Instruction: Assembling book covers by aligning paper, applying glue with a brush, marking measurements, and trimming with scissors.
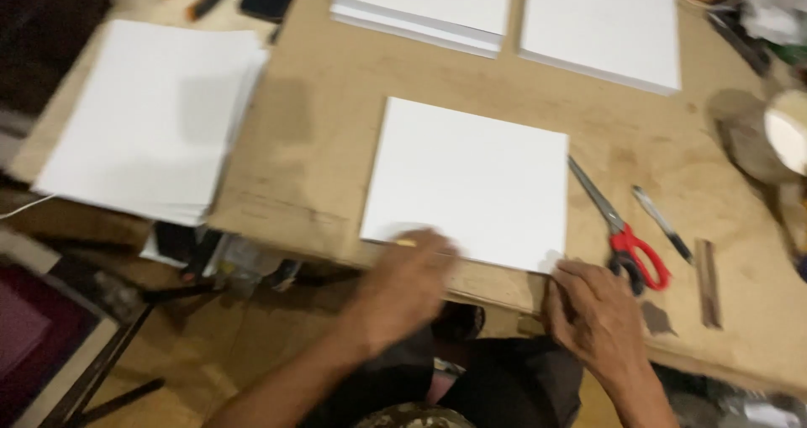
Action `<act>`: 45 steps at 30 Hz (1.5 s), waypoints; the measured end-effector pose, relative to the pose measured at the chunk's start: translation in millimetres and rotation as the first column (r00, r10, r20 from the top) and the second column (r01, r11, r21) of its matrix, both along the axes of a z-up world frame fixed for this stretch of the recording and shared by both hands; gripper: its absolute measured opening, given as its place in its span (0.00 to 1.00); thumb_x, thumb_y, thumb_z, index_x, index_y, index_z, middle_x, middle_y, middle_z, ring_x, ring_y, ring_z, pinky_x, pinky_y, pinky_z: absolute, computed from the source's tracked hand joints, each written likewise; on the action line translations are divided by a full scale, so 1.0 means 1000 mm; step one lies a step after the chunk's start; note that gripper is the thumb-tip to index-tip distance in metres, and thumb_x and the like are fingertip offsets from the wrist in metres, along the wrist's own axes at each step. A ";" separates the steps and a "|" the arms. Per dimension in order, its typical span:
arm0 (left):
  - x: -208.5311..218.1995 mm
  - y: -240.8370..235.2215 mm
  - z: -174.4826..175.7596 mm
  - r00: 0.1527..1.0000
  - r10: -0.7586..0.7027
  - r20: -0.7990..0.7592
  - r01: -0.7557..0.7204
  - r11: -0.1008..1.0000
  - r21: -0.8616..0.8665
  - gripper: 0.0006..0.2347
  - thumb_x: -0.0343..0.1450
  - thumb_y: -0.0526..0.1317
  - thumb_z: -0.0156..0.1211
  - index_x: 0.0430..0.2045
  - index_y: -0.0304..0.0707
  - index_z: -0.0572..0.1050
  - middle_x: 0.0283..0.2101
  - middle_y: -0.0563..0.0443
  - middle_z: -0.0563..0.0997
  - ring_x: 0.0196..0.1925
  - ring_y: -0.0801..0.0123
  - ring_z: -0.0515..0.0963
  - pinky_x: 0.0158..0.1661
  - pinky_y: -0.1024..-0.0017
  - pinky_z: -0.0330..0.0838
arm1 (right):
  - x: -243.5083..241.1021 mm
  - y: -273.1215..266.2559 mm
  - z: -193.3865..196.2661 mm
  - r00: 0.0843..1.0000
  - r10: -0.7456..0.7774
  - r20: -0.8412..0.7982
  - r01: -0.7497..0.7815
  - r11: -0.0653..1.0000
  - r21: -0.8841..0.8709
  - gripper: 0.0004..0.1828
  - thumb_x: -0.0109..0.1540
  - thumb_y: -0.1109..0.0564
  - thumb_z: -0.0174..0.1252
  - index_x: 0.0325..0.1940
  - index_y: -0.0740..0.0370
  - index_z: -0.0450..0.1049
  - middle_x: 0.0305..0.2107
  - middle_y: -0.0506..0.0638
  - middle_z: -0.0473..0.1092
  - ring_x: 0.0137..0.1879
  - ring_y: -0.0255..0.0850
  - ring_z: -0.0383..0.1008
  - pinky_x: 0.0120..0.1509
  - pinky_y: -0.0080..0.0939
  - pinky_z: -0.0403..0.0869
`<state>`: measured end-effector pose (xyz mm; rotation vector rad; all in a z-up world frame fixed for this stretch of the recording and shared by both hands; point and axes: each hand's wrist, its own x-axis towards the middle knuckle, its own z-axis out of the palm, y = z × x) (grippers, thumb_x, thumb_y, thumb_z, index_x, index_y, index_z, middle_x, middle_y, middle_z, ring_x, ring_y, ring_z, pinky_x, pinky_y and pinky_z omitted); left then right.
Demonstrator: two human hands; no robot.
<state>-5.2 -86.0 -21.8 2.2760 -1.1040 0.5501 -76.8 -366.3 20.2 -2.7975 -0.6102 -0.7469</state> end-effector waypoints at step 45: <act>0.032 0.073 0.013 1.000 0.018 0.000 -0.018 0.976 -0.217 0.07 0.66 0.39 0.73 0.31 0.36 0.84 0.33 0.47 0.83 0.42 0.58 0.85 0.59 0.58 0.75 | -0.047 -0.115 -0.043 0.853 -0.489 0.183 0.470 0.872 0.139 0.06 0.65 0.63 0.61 0.45 0.61 0.81 0.33 0.58 0.77 0.42 0.58 0.78 0.52 0.56 0.76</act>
